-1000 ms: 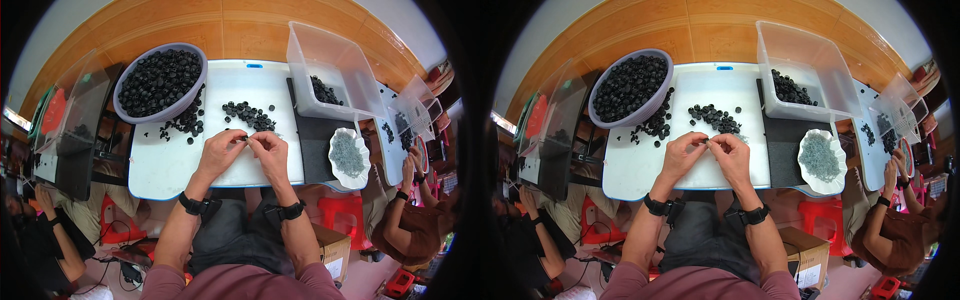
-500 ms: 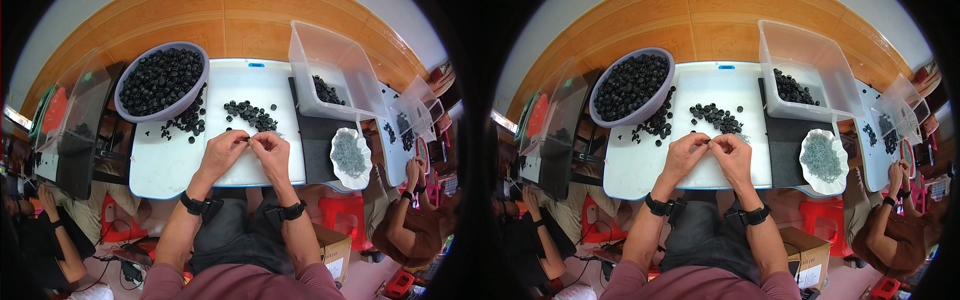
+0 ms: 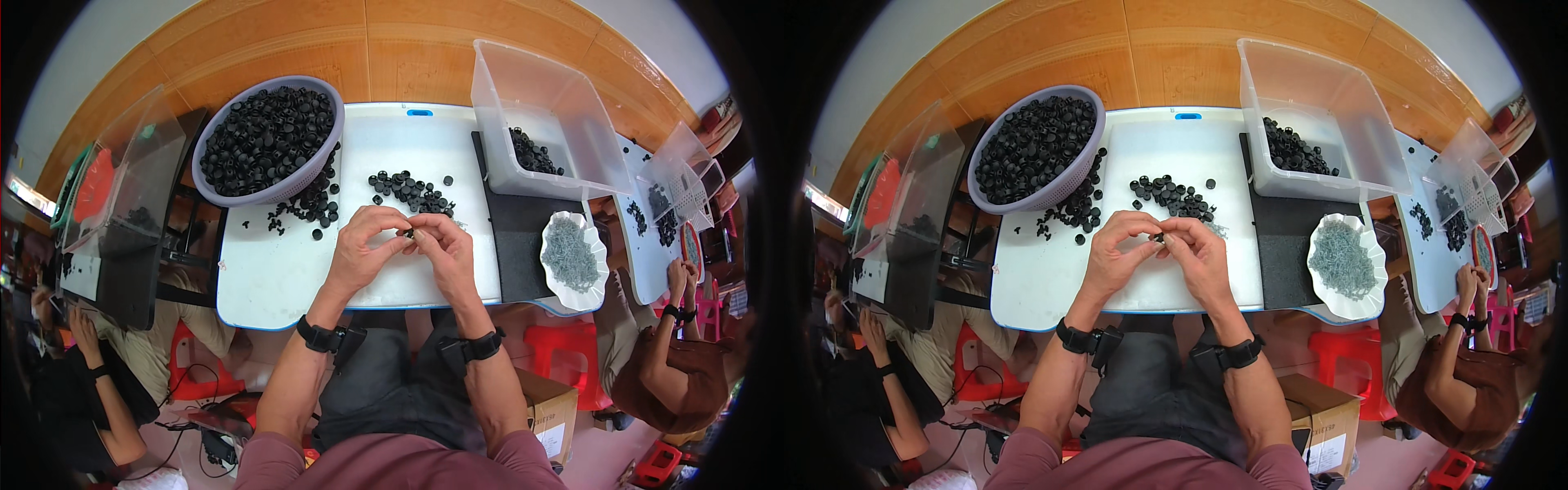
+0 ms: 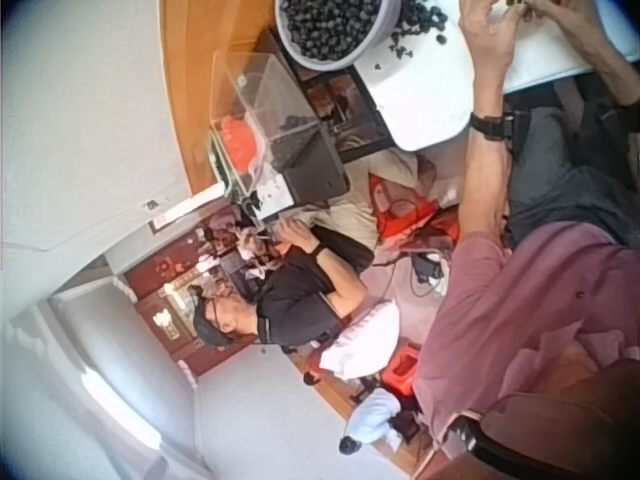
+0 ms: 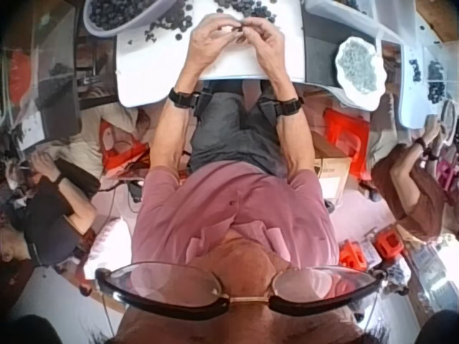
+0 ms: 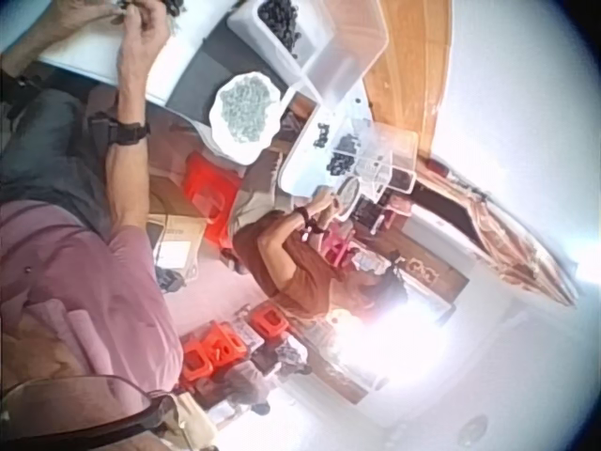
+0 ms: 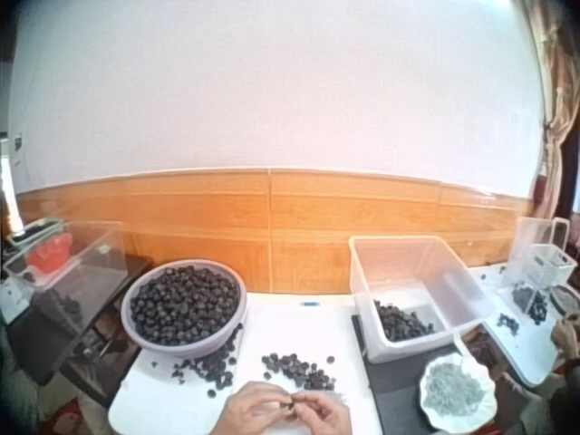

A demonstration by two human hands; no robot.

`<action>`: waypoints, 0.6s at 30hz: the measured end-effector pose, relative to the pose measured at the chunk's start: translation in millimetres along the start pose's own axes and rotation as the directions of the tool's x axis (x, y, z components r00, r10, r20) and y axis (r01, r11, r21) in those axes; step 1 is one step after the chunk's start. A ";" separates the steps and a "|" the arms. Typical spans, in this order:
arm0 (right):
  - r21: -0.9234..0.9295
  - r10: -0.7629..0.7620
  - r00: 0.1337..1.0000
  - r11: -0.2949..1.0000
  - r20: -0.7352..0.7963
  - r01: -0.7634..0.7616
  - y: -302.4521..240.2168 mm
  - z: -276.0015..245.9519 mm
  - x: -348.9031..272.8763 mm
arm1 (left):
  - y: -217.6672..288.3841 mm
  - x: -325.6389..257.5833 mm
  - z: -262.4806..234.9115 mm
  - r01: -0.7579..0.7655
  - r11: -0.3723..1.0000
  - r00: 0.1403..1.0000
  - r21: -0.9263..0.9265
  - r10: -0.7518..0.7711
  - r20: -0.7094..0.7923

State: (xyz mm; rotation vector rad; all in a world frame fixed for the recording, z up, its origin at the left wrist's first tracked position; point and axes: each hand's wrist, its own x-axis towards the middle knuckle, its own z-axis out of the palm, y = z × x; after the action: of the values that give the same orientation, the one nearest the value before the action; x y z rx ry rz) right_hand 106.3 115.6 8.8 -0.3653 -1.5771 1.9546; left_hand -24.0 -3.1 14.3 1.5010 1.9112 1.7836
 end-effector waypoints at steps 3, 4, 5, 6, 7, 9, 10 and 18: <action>0.081 0.008 0.999 0.997 0.043 -0.011 3.3 -7.2 0.4 | 0.9 0.1 1.0 -0.014 1.000 1.000 0.001 0.014 0.004; 0.071 0.023 0.999 0.997 0.038 -0.026 3.6 -9.1 0.8 | 2.3 0.0 1.0 -0.006 1.000 1.000 0.019 0.005 0.005; 0.062 0.038 0.999 0.997 0.033 -0.040 4.1 -10.1 0.8 | 3.0 -0.3 1.1 0.003 0.999 1.000 0.037 -0.004 0.006; 0.063 0.038 0.999 0.997 0.036 -0.040 3.5 -8.6 1.1 | 3.5 -0.4 0.3 0.003 0.999 1.000 0.039 -0.003 0.004; 0.051 0.043 0.999 0.998 0.006 -0.044 2.8 -6.6 1.2 | 4.0 -0.4 -0.3 -0.006 0.999 1.000 0.052 0.007 -0.006; 0.042 0.046 0.999 0.998 -0.021 -0.045 3.0 -4.4 1.5 | 4.8 0.2 0.5 -0.017 0.997 1.000 0.069 0.018 -0.016; 0.017 0.024 0.996 1.000 -0.083 -0.023 3.8 -4.1 1.4 | 5.5 0.6 2.7 -0.018 0.990 0.996 0.141 0.030 -0.086; -0.142 -0.063 0.967 0.989 -0.247 0.028 14.1 1.8 -0.7 | -1.4 -7.1 5.7 0.254 0.803 0.948 0.540 -0.097 -0.302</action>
State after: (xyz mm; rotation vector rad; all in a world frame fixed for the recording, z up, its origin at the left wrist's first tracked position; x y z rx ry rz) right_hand 102.0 112.0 -4.3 -0.6031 -1.5427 1.6944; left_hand -17.5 -4.0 7.9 1.1905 2.8105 1.4427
